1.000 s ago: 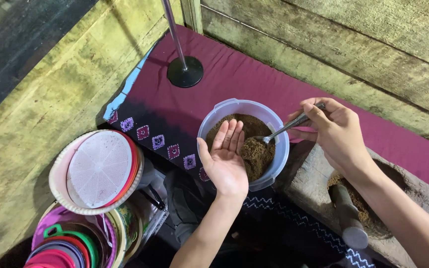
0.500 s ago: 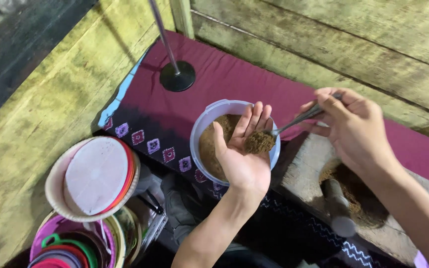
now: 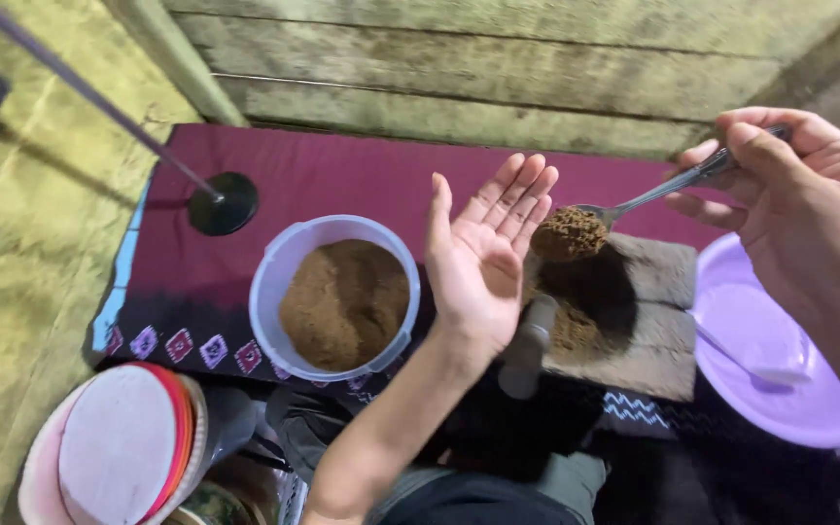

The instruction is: Using a spoon to transfer a brown substance into a mortar and grinding it with a pestle.

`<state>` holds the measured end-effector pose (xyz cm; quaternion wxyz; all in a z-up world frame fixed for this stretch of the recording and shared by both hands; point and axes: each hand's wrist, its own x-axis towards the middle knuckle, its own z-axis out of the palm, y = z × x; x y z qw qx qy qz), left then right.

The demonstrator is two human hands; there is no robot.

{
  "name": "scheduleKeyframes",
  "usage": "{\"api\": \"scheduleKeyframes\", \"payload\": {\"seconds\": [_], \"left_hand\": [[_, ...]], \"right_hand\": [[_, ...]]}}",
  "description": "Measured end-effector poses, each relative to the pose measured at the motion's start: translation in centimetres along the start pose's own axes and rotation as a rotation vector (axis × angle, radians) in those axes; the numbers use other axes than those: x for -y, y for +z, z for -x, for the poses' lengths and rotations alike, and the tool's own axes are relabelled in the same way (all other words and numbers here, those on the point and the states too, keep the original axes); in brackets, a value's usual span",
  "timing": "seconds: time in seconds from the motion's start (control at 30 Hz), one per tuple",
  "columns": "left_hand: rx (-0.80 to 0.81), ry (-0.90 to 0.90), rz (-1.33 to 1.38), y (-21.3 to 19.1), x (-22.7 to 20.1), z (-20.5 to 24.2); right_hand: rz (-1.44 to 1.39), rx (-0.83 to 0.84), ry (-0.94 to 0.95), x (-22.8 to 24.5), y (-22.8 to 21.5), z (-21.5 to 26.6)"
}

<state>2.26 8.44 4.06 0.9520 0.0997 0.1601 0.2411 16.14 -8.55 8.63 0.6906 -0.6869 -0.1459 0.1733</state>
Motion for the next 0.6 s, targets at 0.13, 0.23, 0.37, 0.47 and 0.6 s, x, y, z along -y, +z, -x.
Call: {"api": "scheduleKeyframes", "payload": {"seconds": [0.13, 0.23, 0.37, 0.47, 0.6], "left_hand": [[0.253, -0.122, -0.184, -2.2, 1.7, -1.7], [0.425, -0.164, -0.258, -3.8, 3.0, -2.4], [0.537, -0.156, -0.352, -5.3, 4.1, -2.5], [0.573, -0.163, -0.511, -5.1, 3.8, -2.2], [0.559, -0.2, -0.606, -5.9, 4.1, -2.2]], "right_hand": [[0.052, -0.073, 0.011, -2.2, -3.7, 0.9], [0.108, -0.128, 0.003, -4.1, -5.1, 2.0], [0.231, -0.158, -0.211, -8.6, -6.0, 2.9], [0.331, -0.059, -0.326, -10.9, -4.9, 4.1], [0.557, 0.053, -0.549, -14.9, -6.1, 4.8]]}}
